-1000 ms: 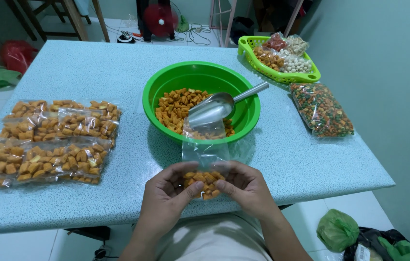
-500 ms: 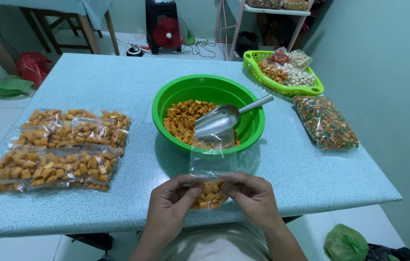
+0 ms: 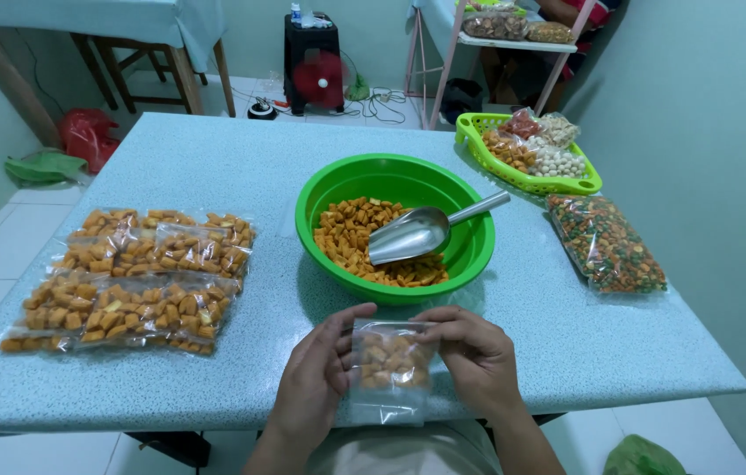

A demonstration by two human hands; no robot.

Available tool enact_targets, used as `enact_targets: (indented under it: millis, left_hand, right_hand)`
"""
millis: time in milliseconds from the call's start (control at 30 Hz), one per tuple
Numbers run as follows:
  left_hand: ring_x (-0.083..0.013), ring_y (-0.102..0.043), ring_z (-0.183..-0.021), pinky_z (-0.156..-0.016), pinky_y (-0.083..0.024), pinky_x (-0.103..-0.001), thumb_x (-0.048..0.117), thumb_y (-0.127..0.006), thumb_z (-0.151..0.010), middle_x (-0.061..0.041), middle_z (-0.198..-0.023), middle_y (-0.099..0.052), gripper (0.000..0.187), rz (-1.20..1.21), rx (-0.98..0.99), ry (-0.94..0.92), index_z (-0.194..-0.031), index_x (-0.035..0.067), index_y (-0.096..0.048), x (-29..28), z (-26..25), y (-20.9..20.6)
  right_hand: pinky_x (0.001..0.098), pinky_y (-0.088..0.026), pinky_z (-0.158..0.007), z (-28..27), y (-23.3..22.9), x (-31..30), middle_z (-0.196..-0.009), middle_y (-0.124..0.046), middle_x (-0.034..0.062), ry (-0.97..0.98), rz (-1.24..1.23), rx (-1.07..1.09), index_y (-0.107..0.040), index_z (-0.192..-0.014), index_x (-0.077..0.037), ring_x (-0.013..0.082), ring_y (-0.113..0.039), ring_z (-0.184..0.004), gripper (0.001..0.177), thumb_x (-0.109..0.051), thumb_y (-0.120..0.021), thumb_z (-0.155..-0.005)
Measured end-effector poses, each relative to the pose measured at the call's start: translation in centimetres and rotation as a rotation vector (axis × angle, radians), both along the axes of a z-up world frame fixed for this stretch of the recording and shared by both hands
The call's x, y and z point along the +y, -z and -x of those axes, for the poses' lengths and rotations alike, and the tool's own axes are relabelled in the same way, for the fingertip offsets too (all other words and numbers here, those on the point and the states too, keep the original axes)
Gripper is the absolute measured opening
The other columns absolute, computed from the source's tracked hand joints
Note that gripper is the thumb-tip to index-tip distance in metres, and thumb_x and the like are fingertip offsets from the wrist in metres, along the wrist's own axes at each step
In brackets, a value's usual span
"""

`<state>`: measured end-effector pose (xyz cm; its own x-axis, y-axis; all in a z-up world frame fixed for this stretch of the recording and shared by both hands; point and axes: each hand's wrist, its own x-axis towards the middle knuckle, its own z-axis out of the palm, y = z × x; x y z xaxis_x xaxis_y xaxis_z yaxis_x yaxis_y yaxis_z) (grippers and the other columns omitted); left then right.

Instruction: A person is manually packaging small snacks from a large green bowl into individual plastic bags using a metal scoop.

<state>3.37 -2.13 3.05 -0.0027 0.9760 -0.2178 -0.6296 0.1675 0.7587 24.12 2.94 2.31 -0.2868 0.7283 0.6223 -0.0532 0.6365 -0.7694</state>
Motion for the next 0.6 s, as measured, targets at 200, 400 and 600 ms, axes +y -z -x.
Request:
enact_targets:
  millis: [200,400,600]
  left_hand:
    - [-0.0245,-0.078,-0.088,-0.073,-0.068,-0.039,0.005,-0.08,-0.08,-0.018,-0.096,-0.081,0.049,-0.048,0.344,-0.106,-0.129,0.004,-0.073,-0.5,-0.2,-0.8]
    - [-0.0219,-0.079,-0.09,-0.074,-0.069,-0.035,0.008,-0.077,-0.084,-0.015,-0.102,-0.086,0.041,-0.072,0.437,-0.155,-0.125,0.006,-0.076,-0.6,-0.8,-1.6]
    - [-0.0219,-0.081,-0.098,-0.086,-0.068,-0.032,0.003,-0.09,-0.068,-0.015,-0.108,-0.084,0.071,-0.028,0.463,-0.04,-0.135,0.011,-0.068,0.0,-0.4,-0.9]
  right_hand:
    - [0.0375,-0.055,-0.086,-0.2,-0.8,-0.1,-0.123,-0.075,0.0117,0.011,0.499,-0.027,-0.072,-0.128,-0.005,0.0229,-0.068,-0.114,0.047,-0.03,-0.051,-0.094]
    - [0.0373,-0.063,-0.094,0.5,-0.8,-0.9,-0.121,-0.077,0.0154,-0.214,0.74,0.034,-0.066,-0.135,0.002,0.025,-0.076,-0.106,0.067,-0.013,-0.087,-0.073]
    - [0.0408,-0.067,-0.083,0.2,1.2,0.2,-0.108,-0.08,0.0199,-0.097,0.705,0.108,-0.069,-0.123,0.007,0.0295,-0.078,-0.099,0.051,-0.001,-0.085,-0.075]
